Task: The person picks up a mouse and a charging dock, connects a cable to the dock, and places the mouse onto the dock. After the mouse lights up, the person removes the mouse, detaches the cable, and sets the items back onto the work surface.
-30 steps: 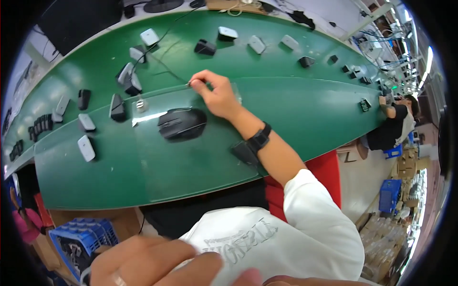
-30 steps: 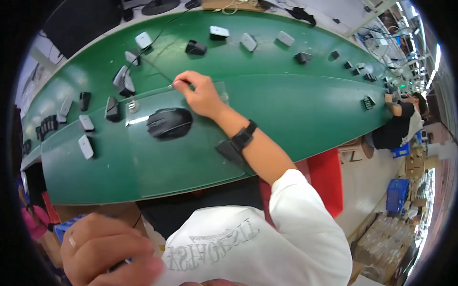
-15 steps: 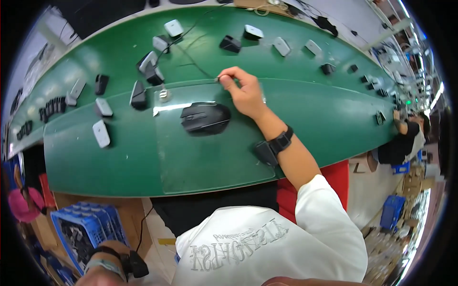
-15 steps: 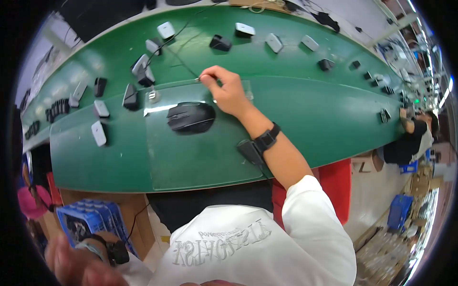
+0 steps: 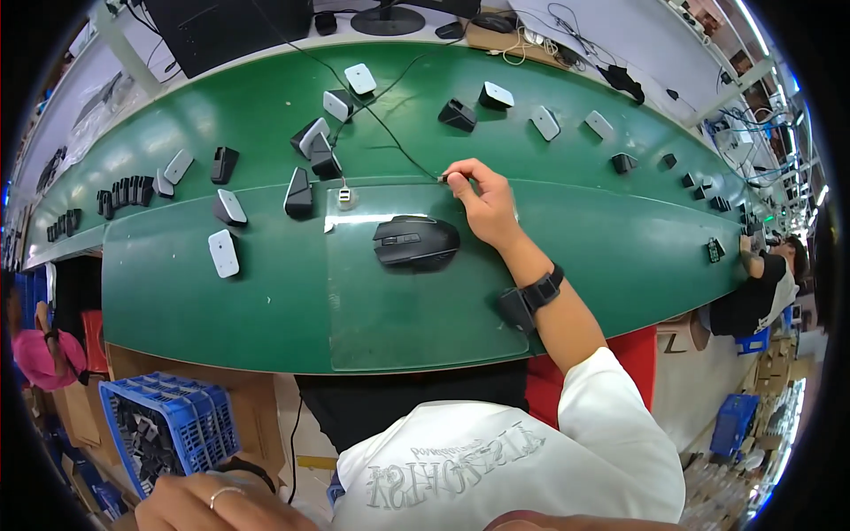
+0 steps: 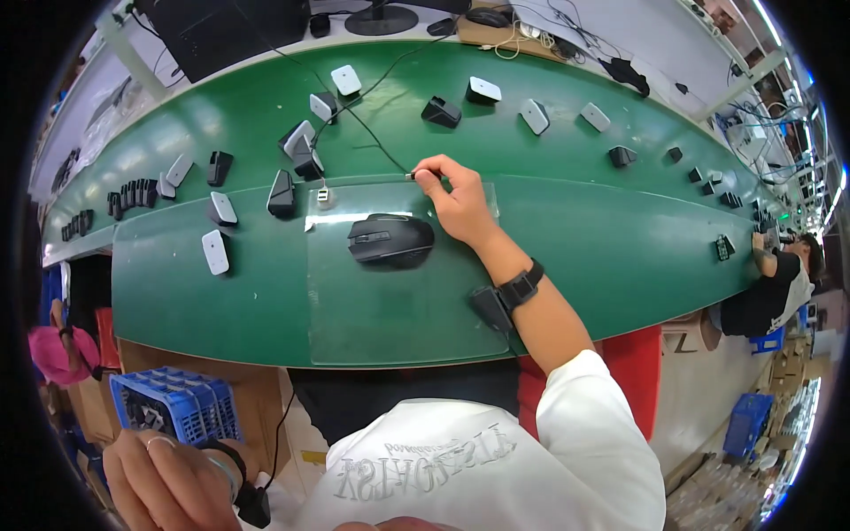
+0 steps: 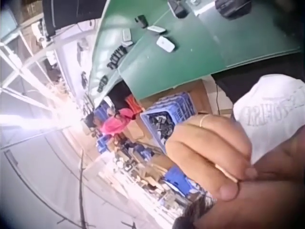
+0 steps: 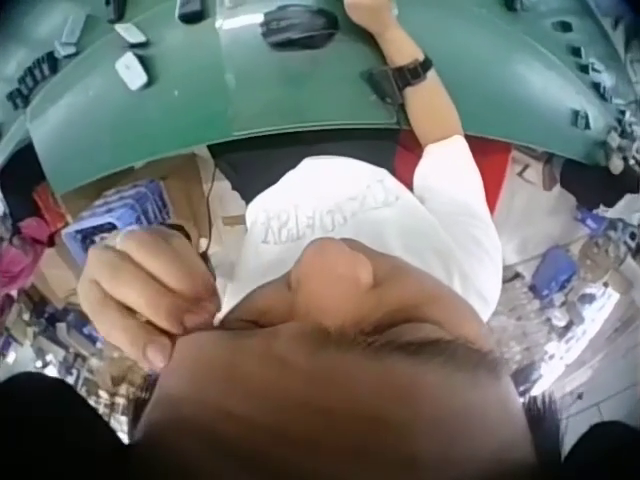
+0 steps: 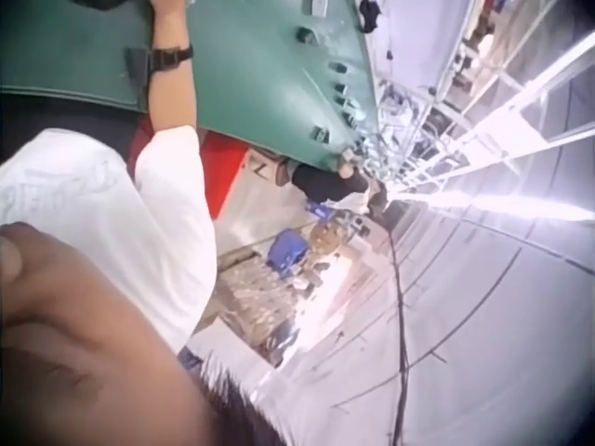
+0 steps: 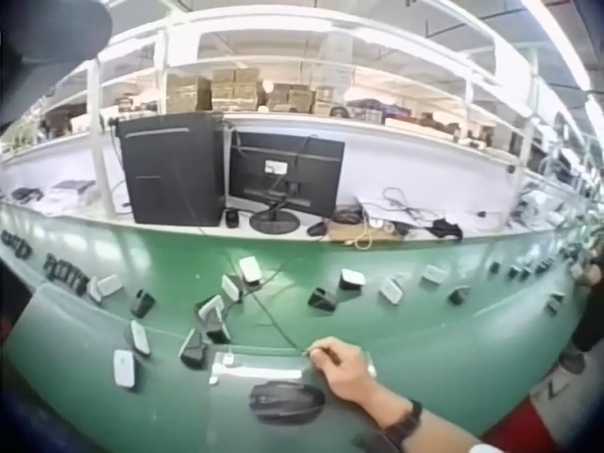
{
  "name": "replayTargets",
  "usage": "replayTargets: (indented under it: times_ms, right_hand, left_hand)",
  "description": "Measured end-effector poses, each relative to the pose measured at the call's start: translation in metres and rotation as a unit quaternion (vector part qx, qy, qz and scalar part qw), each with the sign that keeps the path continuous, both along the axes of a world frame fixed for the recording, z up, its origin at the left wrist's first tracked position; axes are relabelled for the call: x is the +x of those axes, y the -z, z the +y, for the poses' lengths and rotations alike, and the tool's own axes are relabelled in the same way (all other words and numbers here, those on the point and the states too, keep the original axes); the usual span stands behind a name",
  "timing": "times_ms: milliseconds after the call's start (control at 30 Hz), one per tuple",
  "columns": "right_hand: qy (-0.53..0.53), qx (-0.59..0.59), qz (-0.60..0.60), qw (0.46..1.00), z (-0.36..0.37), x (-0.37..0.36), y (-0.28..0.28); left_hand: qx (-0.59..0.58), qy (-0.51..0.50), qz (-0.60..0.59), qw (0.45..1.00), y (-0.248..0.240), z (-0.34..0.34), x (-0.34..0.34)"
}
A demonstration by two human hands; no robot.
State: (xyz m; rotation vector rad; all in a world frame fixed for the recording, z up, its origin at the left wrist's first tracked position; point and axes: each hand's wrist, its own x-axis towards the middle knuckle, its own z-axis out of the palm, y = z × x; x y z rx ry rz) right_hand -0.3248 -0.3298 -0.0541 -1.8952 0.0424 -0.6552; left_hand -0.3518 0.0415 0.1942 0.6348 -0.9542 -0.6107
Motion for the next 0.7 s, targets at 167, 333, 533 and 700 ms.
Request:
replayTargets:
  times_ms: [167, 333, 533, 700]
  right_hand:
    - [0.01, 0.001, 0.011, 1.0, 0.003, 0.0, -0.005]
    - [0.014, 0.013, 0.004, 1.0, 0.001, 0.001, -0.007]
    - [0.031, -0.029, -0.001, 0.999, 0.005, -0.001, -0.008]
    - [0.055, -0.029, -0.007, 0.998, -0.014, -0.017, -0.001]
  left_hand:
    - [0.008, 0.177, -0.054, 0.983, -0.014, 0.008, 0.028]
    - [-0.123, 0.061, -0.113, 0.984, -0.008, 0.013, 0.008]
    - [-0.006, -0.017, -0.345, 0.938, 0.015, 0.065, 0.007]
    - [0.218, -0.249, -0.27, 0.904, 0.057, 0.028, 0.09]
